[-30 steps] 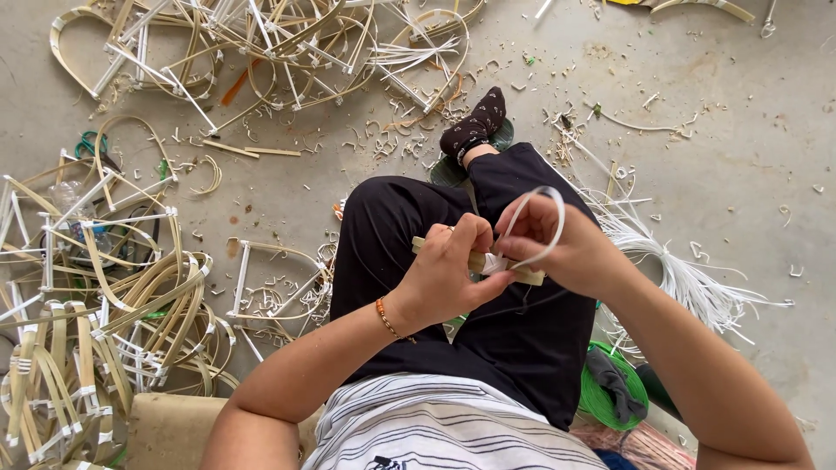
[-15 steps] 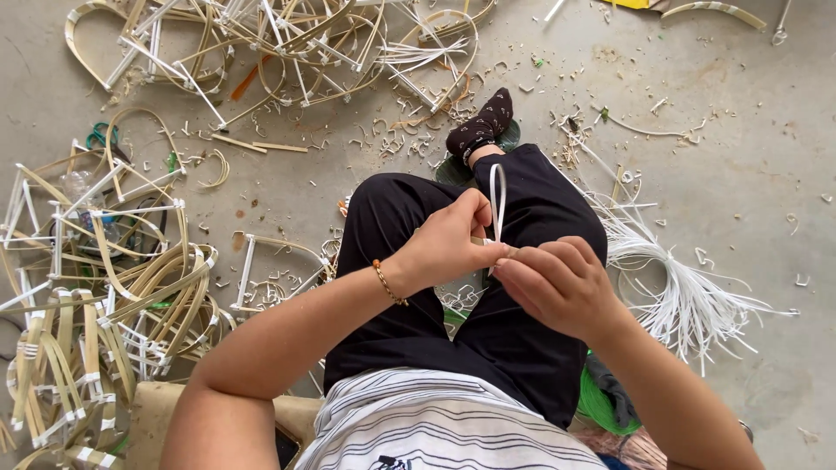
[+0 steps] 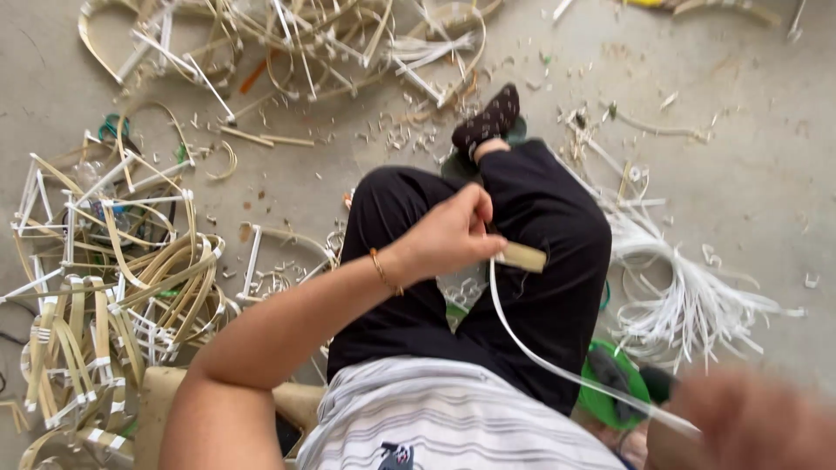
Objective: The recorder is assembling arched bamboo or wood frame components by securing them with plastic cable ties.
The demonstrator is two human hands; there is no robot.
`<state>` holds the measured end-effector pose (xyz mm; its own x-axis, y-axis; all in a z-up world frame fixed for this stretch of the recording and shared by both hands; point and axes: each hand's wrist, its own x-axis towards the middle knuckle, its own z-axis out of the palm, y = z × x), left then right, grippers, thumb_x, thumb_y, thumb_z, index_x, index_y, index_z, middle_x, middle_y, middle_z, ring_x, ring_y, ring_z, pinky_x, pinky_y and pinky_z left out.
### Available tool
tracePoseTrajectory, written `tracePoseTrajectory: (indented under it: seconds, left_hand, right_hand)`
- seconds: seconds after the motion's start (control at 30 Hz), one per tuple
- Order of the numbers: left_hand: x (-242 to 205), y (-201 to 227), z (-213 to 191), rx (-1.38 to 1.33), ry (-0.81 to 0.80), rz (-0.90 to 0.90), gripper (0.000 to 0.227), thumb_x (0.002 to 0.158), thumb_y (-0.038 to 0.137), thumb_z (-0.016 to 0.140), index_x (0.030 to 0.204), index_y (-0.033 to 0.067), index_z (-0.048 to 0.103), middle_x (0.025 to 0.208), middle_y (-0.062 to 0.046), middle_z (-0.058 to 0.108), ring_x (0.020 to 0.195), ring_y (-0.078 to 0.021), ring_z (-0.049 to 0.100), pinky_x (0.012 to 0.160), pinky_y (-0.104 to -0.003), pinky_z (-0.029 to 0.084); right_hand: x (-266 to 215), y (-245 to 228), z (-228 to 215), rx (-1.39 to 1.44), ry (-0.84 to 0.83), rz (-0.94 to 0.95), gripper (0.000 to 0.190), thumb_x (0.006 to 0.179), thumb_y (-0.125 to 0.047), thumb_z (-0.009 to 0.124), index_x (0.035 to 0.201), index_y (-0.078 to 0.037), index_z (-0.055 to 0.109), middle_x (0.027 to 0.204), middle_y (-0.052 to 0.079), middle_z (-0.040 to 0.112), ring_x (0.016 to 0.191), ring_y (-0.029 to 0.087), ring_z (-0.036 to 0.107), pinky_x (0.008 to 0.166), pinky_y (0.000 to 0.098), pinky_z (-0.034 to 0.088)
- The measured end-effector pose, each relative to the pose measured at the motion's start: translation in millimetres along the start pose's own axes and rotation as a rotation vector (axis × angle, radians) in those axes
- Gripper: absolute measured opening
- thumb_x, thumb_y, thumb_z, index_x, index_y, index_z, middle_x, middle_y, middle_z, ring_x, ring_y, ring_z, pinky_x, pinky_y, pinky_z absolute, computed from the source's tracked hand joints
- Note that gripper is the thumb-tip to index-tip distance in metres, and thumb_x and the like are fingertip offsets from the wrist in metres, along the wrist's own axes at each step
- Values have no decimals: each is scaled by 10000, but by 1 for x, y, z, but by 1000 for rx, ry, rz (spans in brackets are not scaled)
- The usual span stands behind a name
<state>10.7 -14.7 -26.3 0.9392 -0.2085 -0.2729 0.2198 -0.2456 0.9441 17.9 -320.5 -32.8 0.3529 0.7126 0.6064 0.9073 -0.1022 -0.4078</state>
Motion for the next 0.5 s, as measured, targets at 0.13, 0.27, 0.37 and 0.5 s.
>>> tracePoseTrajectory:
  seconds: [0.13, 0.27, 0.37, 0.5]
  left_hand:
    - [10, 4, -9, -38, -3, 34, 371, 881, 244, 766, 1058, 43, 510, 726, -2, 611, 653, -62, 566, 586, -261, 484]
    - [-4, 17, -3, -7, -31, 21, 378, 896, 266, 755, 1081, 47, 509, 723, -10, 622, 644, -74, 584, 597, -260, 491]
    - [-7, 20, -4, 115, -15, 45, 396, 876, 259, 769, 1090, 52, 508, 717, -28, 615, 637, -95, 584, 600, -271, 495]
    - [-19, 18, -4, 257, 89, 220, 342, 921, 275, 740, 1101, 71, 533, 794, -39, 628, 745, -169, 625, 704, -331, 507]
  right_hand:
    - [67, -12, 16, -32, 38, 200, 348, 819, -124, 848, 1120, -112, 674, 1099, 84, 682, 984, 220, 671, 821, 338, 559]
    - [83, -17, 45, -265, 7, -46, 333, 806, -159, 860, 1096, -150, 697, 1123, 56, 684, 972, 226, 632, 845, 411, 488]
    - [89, -16, 45, -265, 31, -140, 281, 840, -134, 861, 1057, -106, 686, 1053, 21, 703, 994, 204, 692, 858, 373, 451]
    - [78, -8, 45, 126, 70, 190, 182, 874, -116, 807, 965, -116, 650, 948, 12, 711, 896, 155, 706, 834, 339, 540]
